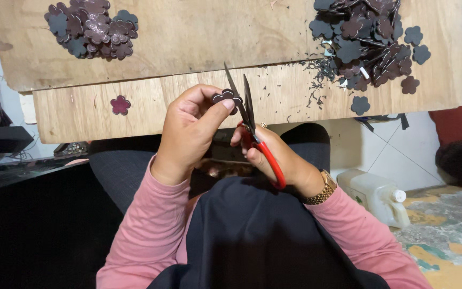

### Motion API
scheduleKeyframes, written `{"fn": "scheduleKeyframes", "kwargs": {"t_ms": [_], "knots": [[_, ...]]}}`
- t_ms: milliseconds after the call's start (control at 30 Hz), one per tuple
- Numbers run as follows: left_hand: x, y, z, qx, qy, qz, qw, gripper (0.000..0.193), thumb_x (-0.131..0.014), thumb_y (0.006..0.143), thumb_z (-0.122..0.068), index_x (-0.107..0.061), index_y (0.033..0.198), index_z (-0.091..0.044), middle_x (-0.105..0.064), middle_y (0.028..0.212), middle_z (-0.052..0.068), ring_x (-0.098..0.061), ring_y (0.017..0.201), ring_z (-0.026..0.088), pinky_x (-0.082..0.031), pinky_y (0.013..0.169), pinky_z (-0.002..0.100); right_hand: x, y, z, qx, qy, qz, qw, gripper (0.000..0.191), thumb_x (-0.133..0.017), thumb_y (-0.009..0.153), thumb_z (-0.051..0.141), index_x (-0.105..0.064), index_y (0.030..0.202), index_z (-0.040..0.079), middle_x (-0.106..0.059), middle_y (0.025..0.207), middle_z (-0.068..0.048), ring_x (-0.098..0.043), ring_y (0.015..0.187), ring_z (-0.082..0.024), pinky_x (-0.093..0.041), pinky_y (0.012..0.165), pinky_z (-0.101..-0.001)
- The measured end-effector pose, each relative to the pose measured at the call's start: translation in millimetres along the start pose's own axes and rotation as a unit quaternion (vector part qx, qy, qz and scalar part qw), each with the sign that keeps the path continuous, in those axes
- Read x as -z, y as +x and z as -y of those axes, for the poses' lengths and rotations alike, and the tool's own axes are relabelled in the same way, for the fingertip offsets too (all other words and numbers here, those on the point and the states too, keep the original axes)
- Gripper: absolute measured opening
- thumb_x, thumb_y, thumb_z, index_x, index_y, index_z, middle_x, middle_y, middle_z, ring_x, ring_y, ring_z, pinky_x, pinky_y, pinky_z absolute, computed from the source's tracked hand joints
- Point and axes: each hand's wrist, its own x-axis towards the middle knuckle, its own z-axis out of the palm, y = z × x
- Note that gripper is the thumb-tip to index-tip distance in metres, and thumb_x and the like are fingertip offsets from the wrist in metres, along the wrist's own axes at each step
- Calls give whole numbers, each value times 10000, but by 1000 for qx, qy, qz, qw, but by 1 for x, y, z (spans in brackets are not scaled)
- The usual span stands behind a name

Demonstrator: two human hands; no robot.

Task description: The person sits at a wooden workbench and trims the edges of small flower-shaped dark pieces with red-handled scissors, one piece at a time, rotating each piece in hand to cut cleanly around the petals, then sets the trimmed piece on a pile and picks up the next untrimmed piece.

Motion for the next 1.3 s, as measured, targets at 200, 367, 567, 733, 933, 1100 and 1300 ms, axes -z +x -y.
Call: {"fn": "scheduleKeyframes", "kwargs": {"t_ms": [200,367,567,733,933,1100,1300], "knots": [[-2,1,-1,7,-12,23,1000,66,-682,979,5,-655,1038,-6,-692,963,24,-633,872,70,-528,803,231,-1,3,-3,9,-21,-3,1000,687,-504,1071,666,-545,1260,7,-616,1143,-54,-593,1081,-136,-497,1012,-293],[-1,-3,0,40,-77,19,996,50,-688,988,12,-651,1020,-1,-681,924,37,-609,740,90,-526,662,261,4,-7,1,8,119,40,992,804,-527,991,735,-549,1322,2,-553,1175,-38,-515,982,-122,-467,928,-278],[-4,-1,-1,-4,-25,27,999,72,-675,986,26,-645,1048,6,-689,984,32,-633,873,64,-528,798,220,-2,-4,-4,-5,107,-24,994,850,-582,973,717,-487,1395,-14,-578,1213,-45,-502,977,-117,-463,905,-268],[-5,-3,-5,24,-65,49,996,74,-647,997,10,-655,1069,25,-699,939,59,-644,773,95,-535,712,244,-3,-2,-6,-2,51,-17,999,828,-567,986,688,-457,1428,-4,-591,1175,-45,-497,923,-106,-465,839,-256],[-6,-3,-5,28,-55,22,998,75,-634,1002,1,-644,1074,19,-697,978,47,-670,866,85,-574,803,242,0,-2,-2,5,26,-2,1000,835,-534,998,706,-468,1432,-3,-592,1165,-47,-498,928,-107,-467,842,-253],[-4,-3,-2,24,-36,26,999,85,-644,1008,-12,-663,1079,31,-714,968,52,-659,851,80,-551,776,232,-1,-2,-1,-12,47,-1,999,855,-547,982,718,-468,1424,-11,-590,1159,-54,-485,907,-111,-461,828,-260],[-7,-5,-4,12,-32,8,999,86,-666,1024,-20,-661,1085,41,-714,968,63,-672,856,88,-564,784,229,-3,-1,-3,-8,47,-3,999,856,-517,992,737,-487,1425,-1,-611,1179,-52,-521,939,-116,-481,874,-268]]}}
